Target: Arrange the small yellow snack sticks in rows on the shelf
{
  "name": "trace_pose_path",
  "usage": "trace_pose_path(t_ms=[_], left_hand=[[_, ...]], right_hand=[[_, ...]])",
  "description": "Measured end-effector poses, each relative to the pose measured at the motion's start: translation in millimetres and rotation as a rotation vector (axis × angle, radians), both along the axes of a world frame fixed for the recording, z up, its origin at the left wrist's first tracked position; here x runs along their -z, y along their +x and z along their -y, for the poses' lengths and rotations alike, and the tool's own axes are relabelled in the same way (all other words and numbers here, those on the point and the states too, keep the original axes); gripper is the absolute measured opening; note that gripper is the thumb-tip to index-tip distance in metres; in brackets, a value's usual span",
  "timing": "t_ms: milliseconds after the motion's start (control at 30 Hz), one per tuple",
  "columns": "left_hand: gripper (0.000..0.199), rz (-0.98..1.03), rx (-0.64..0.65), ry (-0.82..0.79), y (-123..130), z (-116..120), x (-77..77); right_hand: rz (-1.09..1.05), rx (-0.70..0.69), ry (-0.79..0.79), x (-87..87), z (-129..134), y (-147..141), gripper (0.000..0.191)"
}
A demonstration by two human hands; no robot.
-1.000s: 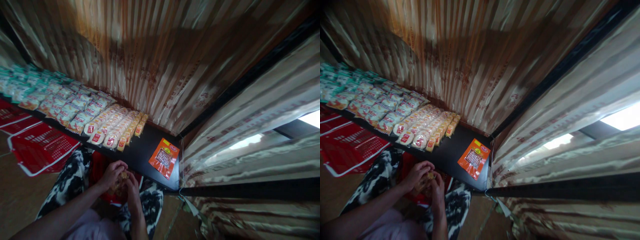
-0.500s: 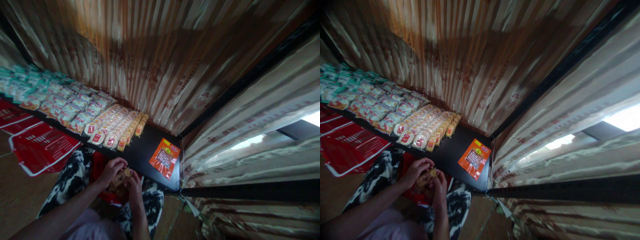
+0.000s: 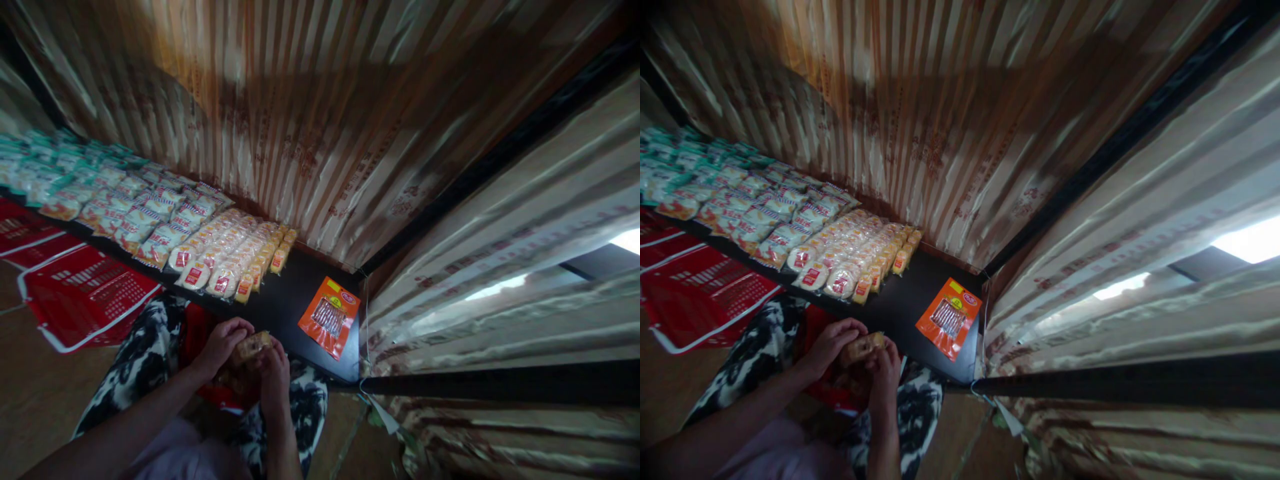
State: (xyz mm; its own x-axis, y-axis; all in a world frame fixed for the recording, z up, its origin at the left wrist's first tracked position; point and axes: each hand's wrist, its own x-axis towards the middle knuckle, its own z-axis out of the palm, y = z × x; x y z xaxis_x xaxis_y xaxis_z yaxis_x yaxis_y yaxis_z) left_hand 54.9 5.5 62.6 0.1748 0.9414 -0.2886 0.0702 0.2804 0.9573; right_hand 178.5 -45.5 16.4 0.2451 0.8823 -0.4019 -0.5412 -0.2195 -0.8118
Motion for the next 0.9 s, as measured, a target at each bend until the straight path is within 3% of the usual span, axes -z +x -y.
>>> trace_pose_path(t_ms=[300, 533, 733, 900], left_hand=[[0.024, -0.010, -0.042, -0.002, 0.3, 0.8, -2.2], [0.030, 0.042, -0.117, -0.073, 0.4, 1.0, 0.3], [0.034, 0.042, -0.164, -0.043, -0.3, -0.9, 7.0], [0.035, 0.123, -0.197, -0.066, 1.7, -1.7, 7.8]], right_hand=[[0.077, 0.031, -0.029, -2.2, 5.0, -4.4, 0.027], [0.152, 0.075, 0.000, -9.0, 9.1, -9.3, 0.060], [0.249, -0.025, 0.098, -6.2, 13.3, -11.1, 0.042], [0.465, -0.020, 0.147, 3.9, 16.8, -13.4, 0.031]])
